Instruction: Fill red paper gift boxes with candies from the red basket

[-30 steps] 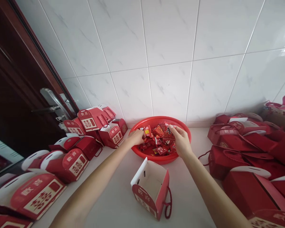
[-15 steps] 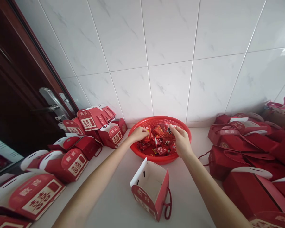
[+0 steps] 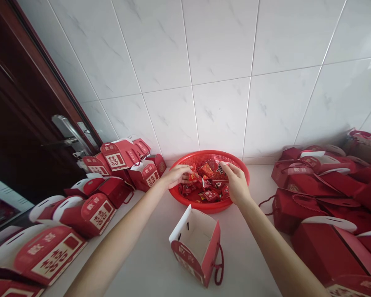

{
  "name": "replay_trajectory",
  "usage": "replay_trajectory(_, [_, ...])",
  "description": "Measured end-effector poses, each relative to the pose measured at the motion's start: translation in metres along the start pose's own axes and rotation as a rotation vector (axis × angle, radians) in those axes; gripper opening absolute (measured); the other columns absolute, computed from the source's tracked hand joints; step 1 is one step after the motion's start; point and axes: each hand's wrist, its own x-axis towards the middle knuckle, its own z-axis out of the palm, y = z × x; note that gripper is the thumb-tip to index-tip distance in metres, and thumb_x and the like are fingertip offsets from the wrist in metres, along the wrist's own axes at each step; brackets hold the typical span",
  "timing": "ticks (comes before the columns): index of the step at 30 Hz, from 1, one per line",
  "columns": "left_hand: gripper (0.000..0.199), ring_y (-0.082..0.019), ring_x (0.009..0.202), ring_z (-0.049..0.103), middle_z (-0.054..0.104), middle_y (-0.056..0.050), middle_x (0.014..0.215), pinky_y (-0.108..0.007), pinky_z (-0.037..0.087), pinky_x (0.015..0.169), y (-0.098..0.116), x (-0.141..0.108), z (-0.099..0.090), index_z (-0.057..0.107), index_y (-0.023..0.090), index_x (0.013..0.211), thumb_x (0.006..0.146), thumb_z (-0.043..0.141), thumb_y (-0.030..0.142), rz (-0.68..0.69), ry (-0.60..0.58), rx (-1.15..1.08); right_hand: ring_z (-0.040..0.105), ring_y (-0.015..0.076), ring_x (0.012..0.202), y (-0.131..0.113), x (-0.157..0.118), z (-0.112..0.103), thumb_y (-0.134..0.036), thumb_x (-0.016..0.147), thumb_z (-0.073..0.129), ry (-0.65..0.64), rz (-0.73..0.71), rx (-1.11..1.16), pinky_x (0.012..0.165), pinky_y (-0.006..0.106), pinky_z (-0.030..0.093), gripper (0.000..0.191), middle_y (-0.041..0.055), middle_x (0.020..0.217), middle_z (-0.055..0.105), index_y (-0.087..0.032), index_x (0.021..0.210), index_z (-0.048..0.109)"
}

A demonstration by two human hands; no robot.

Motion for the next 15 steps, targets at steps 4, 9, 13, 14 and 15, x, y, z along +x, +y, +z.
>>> replay_trajectory(4, [0.022, -0.010, 0.057, 0.052, 0.055, 0.004, 0.060, -0.021, 0.041, 0.054, -0.001, 0.006, -0.002, 0.050, 0.020, 0.066, 0.067, 0.064, 0.036, 0.036, 0.002, 0.147, 0.064, 0.0209, 0.076, 0.000, 0.000, 0.000, -0.061, 0.065, 0.083, 0.001, 0.004, -0.015, 0.068, 0.031, 0.049, 0.043, 0.0025, 0.076, 0.072, -0.021, 0.073, 0.070])
replay_trajectory(9, [0.027, -0.010, 0.052, 0.045, 0.049, 0.005, 0.052, -0.023, 0.034, 0.052, 0.004, 0.013, -0.010, 0.055, 0.019, 0.059, 0.064, 0.074, 0.037, 0.037, -0.071, 0.488, 0.066, 0.0218, 0.077, 0.000, 0.000, 0.001, -0.060, 0.065, 0.083, -0.004, 0.007, -0.006, 0.069, 0.031, 0.050, 0.043, 0.0029, 0.077, 0.073, -0.021, 0.075, 0.071])
replay_trajectory(13, [0.015, -0.015, 0.051, 0.055, 0.059, 0.001, 0.052, -0.025, 0.041, 0.054, 0.001, 0.015, -0.002, 0.065, 0.018, 0.059, 0.064, 0.075, 0.028, -0.024, -0.248, 0.761, 0.066, 0.0223, 0.079, 0.000, -0.001, 0.001, -0.059, 0.065, 0.083, -0.003, 0.014, -0.010, 0.070, 0.031, 0.051, 0.043, 0.0037, 0.079, 0.073, -0.020, 0.078, 0.072])
replay_trajectory(14, [0.009, -0.015, 0.051, 0.057, 0.062, 0.001, 0.053, -0.025, 0.043, 0.055, -0.001, 0.016, 0.002, 0.068, 0.018, 0.063, 0.064, 0.074, 0.026, -0.033, -0.292, 0.817, 0.066, 0.0222, 0.078, 0.001, -0.001, 0.001, -0.059, 0.065, 0.084, -0.004, 0.018, -0.005, 0.069, 0.032, 0.051, 0.043, 0.0038, 0.079, 0.073, -0.020, 0.078, 0.072])
replay_trajectory(15, [0.006, -0.015, 0.052, 0.058, 0.065, 0.001, 0.057, -0.025, 0.044, 0.056, -0.004, 0.017, 0.007, 0.072, 0.018, 0.067, 0.063, 0.073, 0.023, -0.032, -0.327, 0.870, 0.066, 0.0221, 0.077, 0.001, -0.001, 0.001, -0.059, 0.065, 0.084, -0.007, 0.021, 0.001, 0.068, 0.032, 0.051, 0.043, 0.0038, 0.079, 0.073, -0.020, 0.078, 0.071])
